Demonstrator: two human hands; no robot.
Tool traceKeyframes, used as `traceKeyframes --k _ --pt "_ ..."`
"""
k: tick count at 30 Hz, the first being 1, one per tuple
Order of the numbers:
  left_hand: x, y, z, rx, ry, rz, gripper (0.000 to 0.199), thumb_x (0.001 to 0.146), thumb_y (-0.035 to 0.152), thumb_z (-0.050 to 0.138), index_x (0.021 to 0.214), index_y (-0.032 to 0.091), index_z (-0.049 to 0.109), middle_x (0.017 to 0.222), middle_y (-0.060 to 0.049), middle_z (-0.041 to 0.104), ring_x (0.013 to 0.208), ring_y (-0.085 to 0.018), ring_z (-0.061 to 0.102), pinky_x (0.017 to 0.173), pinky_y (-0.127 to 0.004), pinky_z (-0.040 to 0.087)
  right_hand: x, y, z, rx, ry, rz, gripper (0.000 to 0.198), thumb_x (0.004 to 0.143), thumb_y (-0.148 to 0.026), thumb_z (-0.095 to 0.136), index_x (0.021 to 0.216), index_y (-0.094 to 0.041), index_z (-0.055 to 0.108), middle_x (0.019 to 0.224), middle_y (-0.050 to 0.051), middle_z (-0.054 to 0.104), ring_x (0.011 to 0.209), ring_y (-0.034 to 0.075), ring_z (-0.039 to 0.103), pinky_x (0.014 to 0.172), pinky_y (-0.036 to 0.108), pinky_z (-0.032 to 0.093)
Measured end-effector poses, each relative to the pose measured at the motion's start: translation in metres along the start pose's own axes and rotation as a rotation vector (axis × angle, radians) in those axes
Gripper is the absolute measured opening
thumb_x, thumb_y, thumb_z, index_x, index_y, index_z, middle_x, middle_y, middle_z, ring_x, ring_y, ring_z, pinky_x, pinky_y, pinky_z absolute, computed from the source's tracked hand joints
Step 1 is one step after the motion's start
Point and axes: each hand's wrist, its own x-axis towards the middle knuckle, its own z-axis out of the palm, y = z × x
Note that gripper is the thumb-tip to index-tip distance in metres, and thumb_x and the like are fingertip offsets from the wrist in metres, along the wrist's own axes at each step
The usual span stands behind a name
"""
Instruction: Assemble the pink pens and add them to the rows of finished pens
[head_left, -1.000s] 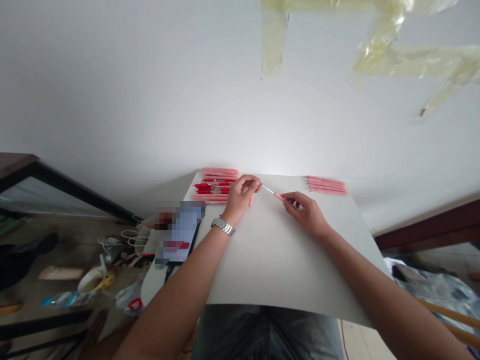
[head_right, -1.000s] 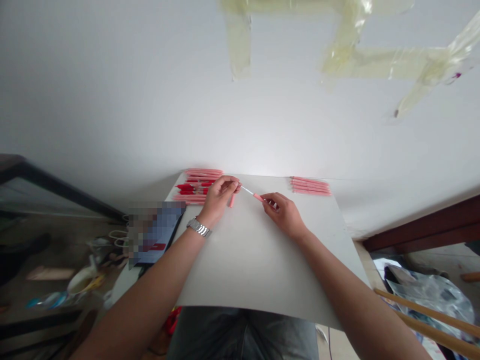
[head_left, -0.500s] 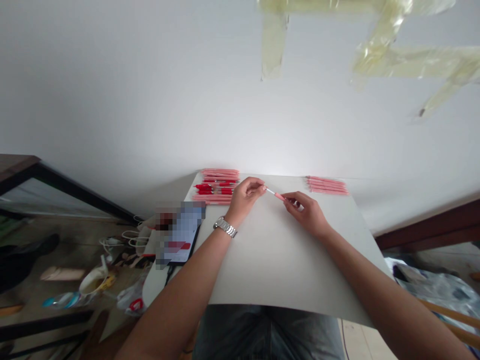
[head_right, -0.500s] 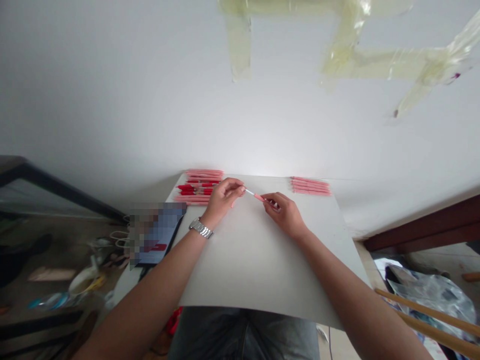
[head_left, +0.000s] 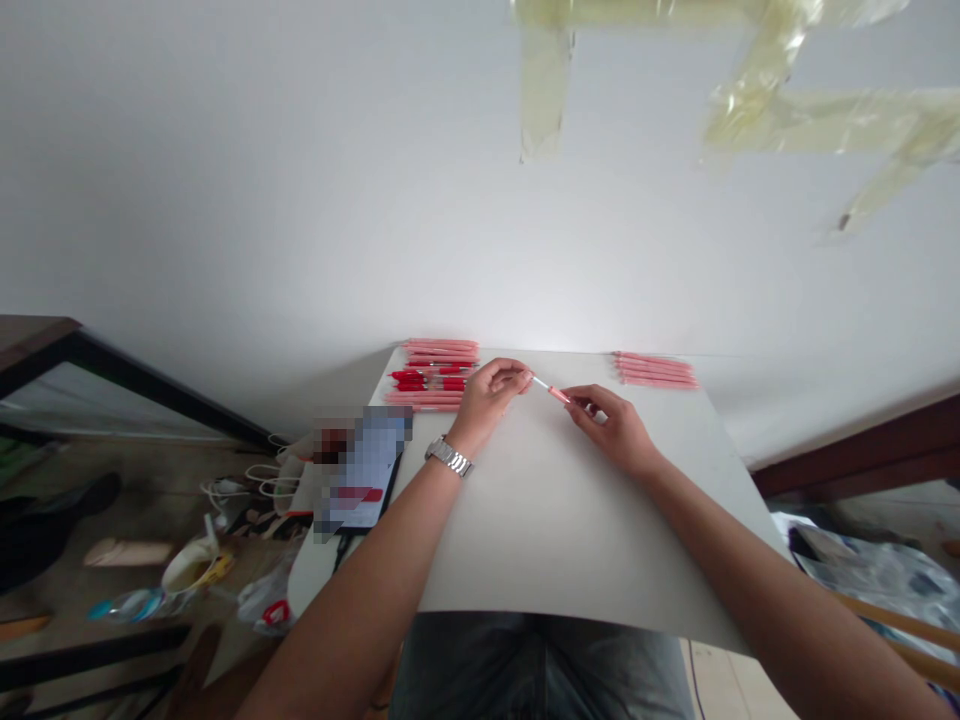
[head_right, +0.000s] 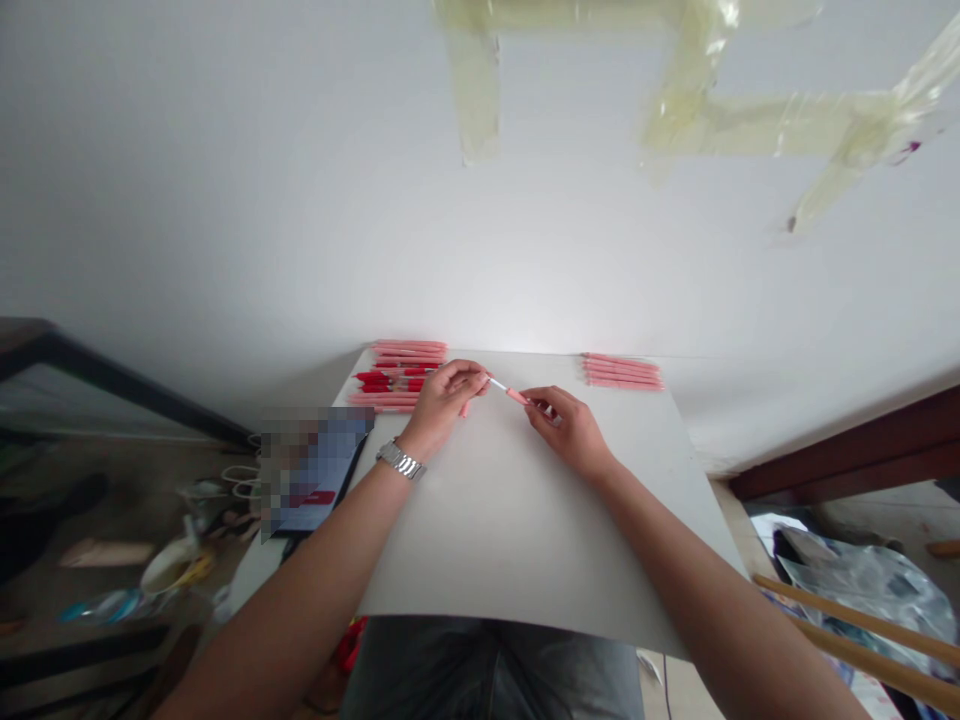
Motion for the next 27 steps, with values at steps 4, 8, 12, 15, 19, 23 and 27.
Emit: traceKeyframes --k 4,8,12,15,19,23,27 --pt "-0.001 0.003 0.001 -0.009 -0.023 -0.014 0.032 0.084 0.044 0.08 0.102 0.019 0.07 0.102 -0.009 0.075 0.087 -0.018 0.07 0.07 -0.027 0.053 0.0 0.001 0.001 0.014 -0.001 -0.001 0.026 0.099 -0.039 0.059 0.116 -0.024 0.072 0.093 0.004 0.071 0.079 0.018 0.063 0.071 0.032 0.051" --pt "0.001 0.004 0.0 0.027 -0.013 0.021 0.033 0.09 0.05 0.071 0.102 0.019 0.066 0.102 -0.009 0.074 0.091 -0.02 0.072 0.073 -0.028 0.054 -0.001 0.002 0.002 0.023 0.011 -0.004 0.027 0.099 -0.04 0.059 0.116 -0.023 0.072 0.092 0.005 0.071 0.078 0.018 0.063 0.071 0.032 0.051" --pt "0.001 0.006 -0.007 0.384 0.076 0.232 0.023 0.098 0.043 0.06 0.101 0.021 0.064 0.1 -0.007 0.072 0.093 -0.019 0.069 0.086 -0.033 0.054 -0.001 0.002 0.001 0.024 0.029 0.007 0.027 0.099 -0.041 0.059 0.115 -0.023 0.072 0.095 0.005 0.072 0.077 0.018 0.061 0.072 0.033 0.051" --pt "-0.002 0.009 -0.011 0.847 0.043 0.324 0.012 0.099 0.029 0.056 0.105 0.023 0.065 0.097 -0.006 0.067 0.09 -0.021 0.064 0.087 -0.036 0.051 -0.001 0.003 0.0 0.029 0.033 0.012 0.026 0.099 -0.04 0.06 0.114 -0.023 0.071 0.096 0.005 0.072 0.078 0.018 0.061 0.073 0.033 0.051" --pt "-0.006 0.009 -0.011 1.139 0.03 0.284 0.014 0.095 0.022 0.06 0.108 0.021 0.065 0.099 -0.008 0.063 0.091 -0.024 0.061 0.085 -0.038 0.05 -0.001 0.007 0.0 0.03 0.036 0.023 0.026 0.098 -0.04 0.06 0.115 -0.023 0.071 0.097 0.005 0.073 0.079 0.018 0.062 0.073 0.032 0.051" --pt "-0.007 0.005 -0.01 1.242 0.012 0.23 0.016 0.094 0.022 0.06 0.11 0.021 0.065 0.099 -0.009 0.061 0.088 -0.024 0.061 0.077 -0.036 0.048 -0.002 0.01 0.001 0.029 0.046 0.033 0.026 0.098 -0.04 0.061 0.115 -0.023 0.072 0.097 0.005 0.073 0.079 0.018 0.063 0.073 0.032 0.051" --pt "-0.009 0.003 -0.008 1.276 -0.01 0.181 0.016 0.093 0.019 0.06 0.108 0.022 0.066 0.096 -0.008 0.06 0.079 -0.022 0.059 0.069 -0.035 0.045 -0.001 0.008 0.0 0.027 0.044 0.039 0.026 0.098 -0.04 0.061 0.115 -0.023 0.072 0.097 0.005 0.073 0.08 0.018 0.063 0.074 0.033 0.051"
